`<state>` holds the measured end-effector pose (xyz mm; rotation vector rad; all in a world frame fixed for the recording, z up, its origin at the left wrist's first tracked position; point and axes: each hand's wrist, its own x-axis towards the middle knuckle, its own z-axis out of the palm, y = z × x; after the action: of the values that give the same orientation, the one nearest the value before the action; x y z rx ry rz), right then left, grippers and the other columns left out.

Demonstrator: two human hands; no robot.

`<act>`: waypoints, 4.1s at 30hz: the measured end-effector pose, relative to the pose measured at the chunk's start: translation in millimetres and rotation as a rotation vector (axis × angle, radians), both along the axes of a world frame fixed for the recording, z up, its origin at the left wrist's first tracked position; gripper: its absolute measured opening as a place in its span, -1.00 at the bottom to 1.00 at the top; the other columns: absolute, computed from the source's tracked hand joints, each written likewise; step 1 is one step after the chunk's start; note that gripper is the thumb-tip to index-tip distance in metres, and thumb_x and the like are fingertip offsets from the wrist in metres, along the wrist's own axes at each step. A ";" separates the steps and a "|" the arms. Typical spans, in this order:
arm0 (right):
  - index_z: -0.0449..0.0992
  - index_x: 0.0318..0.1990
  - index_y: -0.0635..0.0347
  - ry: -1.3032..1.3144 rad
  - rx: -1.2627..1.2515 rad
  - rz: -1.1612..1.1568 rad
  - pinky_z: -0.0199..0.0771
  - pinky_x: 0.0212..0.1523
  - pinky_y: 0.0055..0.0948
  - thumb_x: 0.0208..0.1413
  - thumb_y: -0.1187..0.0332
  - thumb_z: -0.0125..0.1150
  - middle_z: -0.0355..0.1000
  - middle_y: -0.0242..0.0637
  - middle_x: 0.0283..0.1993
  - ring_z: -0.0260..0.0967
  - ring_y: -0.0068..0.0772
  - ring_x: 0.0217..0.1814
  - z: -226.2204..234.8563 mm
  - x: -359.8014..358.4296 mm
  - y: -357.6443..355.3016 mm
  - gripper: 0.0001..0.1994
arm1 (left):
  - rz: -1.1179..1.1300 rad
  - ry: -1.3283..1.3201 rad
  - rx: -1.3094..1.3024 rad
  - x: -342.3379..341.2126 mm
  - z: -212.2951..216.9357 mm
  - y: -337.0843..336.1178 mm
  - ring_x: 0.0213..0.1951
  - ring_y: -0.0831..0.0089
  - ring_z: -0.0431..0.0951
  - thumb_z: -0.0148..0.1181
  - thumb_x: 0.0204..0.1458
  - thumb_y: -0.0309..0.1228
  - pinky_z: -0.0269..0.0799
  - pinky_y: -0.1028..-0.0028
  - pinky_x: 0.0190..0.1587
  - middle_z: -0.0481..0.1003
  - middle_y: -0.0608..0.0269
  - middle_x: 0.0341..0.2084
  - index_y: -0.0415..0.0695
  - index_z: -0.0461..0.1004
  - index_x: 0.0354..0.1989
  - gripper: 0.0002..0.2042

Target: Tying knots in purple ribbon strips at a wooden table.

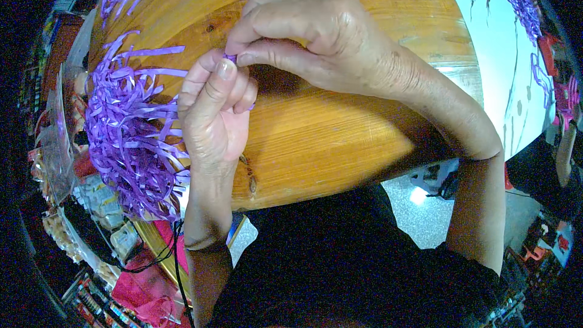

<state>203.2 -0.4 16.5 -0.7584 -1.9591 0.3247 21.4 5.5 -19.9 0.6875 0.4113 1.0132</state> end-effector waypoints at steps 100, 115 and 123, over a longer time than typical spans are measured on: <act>0.53 -0.31 0.24 -0.404 0.120 -0.045 0.33 -0.24 -0.43 -0.17 0.47 0.32 0.42 -0.30 -0.35 0.33 -0.32 -0.29 12.1 14.2 -1.3 -0.80 | 0.197 0.525 0.416 -7.3 18.7 0.7 -0.52 0.78 0.30 0.21 -0.03 -0.54 0.22 0.73 -0.48 0.42 0.50 -0.58 -0.23 0.51 -0.35 -0.92; 0.49 -0.16 0.42 0.533 -0.242 -0.325 0.27 -0.03 -0.54 0.13 0.47 0.05 0.46 -0.18 -0.18 0.37 -0.45 -0.15 14.5 110.9 -26.7 -0.80 | 0.334 0.945 0.426 -88.3 44.7 -19.9 -0.56 0.70 0.37 0.25 -0.06 -0.50 0.27 0.66 -0.54 0.48 0.38 -0.50 -0.22 0.53 -0.31 -0.87; 0.45 0.00 0.22 -0.331 0.132 -0.721 0.26 0.10 -0.45 0.04 0.51 0.16 0.41 -0.25 0.02 0.30 -0.40 0.09 13.2 70.8 -20.5 -0.68 | 0.352 0.731 0.314 -75.4 38.4 -41.5 -0.47 0.71 0.40 0.26 -0.07 -0.53 0.28 0.70 -0.42 0.48 0.39 -0.55 -0.20 0.54 -0.31 -0.87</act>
<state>274.0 -20.9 29.8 -1.4259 -1.8309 -0.3811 -54.0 -36.0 18.5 1.3069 1.0501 1.1469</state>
